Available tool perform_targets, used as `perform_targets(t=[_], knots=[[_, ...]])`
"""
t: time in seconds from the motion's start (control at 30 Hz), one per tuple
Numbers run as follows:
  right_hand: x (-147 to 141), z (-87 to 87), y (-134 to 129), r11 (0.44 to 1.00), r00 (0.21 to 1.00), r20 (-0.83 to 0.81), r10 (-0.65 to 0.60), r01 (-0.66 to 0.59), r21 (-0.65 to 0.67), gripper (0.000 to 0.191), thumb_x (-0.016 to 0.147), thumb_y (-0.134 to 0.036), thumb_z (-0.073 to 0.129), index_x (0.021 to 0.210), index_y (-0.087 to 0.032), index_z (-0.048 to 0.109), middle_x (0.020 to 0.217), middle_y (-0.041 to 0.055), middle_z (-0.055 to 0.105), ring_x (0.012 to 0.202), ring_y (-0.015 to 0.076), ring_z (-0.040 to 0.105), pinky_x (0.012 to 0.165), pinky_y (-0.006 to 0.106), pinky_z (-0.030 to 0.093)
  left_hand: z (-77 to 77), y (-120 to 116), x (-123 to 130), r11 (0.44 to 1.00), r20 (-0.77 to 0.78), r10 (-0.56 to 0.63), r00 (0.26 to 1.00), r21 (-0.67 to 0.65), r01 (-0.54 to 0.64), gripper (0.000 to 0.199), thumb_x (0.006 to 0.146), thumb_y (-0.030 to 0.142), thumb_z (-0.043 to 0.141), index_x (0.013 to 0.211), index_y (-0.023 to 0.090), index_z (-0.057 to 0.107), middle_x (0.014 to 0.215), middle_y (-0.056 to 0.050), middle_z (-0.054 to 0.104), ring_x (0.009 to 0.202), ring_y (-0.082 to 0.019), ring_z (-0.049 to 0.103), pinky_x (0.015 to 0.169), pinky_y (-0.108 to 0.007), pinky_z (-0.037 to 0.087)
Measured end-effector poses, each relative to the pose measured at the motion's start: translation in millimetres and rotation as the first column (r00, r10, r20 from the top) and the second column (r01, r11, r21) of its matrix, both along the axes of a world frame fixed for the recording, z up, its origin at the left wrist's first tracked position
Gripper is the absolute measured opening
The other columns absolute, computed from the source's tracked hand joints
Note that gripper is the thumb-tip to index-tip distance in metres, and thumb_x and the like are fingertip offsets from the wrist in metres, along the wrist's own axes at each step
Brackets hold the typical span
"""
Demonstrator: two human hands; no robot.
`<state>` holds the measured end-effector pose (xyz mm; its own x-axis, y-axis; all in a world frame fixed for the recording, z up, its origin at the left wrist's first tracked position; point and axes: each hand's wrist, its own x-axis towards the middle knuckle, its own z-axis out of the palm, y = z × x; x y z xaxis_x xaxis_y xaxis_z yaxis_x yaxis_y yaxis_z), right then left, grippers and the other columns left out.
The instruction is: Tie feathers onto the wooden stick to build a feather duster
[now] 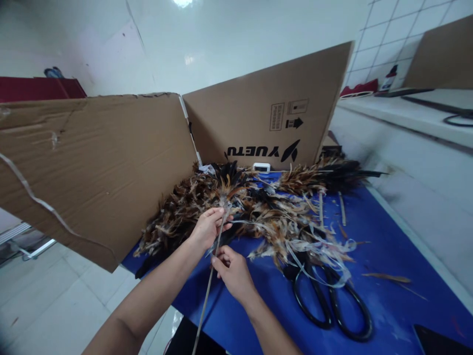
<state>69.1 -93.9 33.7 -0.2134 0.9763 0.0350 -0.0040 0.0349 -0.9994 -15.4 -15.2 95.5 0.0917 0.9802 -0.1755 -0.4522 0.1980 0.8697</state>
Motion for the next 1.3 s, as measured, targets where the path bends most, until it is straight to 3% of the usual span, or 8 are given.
perform_targets(t=[0.77,0.97,1.3], knots=[[-1.4,-2.7,0.4,0.998,0.998,0.007,-0.062,0.062,-0.024,0.026,0.070,-0.037,0.062,0.064,-0.019,0.044,0.051,-0.0043,0.051,0.043,0.0086,0.046,0.040,0.021,0.039,-1.6,-14.5,-0.6,0.999,0.063,-0.044,0.997,0.024,0.043,0.023,0.067,0.030,0.068,0.079,0.019,0.051,0.083,-0.001,0.060,0.080,-0.017,0.062,0.062,-0.029,0.053],[-2.7,-2.8,0.6,0.994,0.995,0.001,-0.104,0.104,-0.031,0.027,0.068,-0.035,0.063,0.063,-0.020,0.041,0.052,-0.0060,0.049,0.039,0.0076,0.047,0.039,0.020,0.038,-0.1,-10.7,1.6,0.999,0.071,-0.019,0.997,0.036,0.017,0.022,0.066,0.028,0.069,0.076,0.018,0.053,0.083,-0.002,0.061,0.079,-0.014,0.060,0.072,-0.031,0.050],[-1.7,-6.2,2.7,0.989,0.989,0.027,-0.145,0.146,-0.038,0.026,0.069,-0.034,0.061,0.063,-0.021,0.040,0.049,-0.0078,0.048,0.034,0.0072,0.046,0.035,0.019,0.035,-2.2,-7.9,7.4,0.982,-0.168,0.132,0.977,0.153,-0.107,0.014,0.064,0.027,0.067,0.069,0.016,0.060,0.074,0.001,0.057,0.069,-0.008,0.051,0.061,-0.018,0.038]])
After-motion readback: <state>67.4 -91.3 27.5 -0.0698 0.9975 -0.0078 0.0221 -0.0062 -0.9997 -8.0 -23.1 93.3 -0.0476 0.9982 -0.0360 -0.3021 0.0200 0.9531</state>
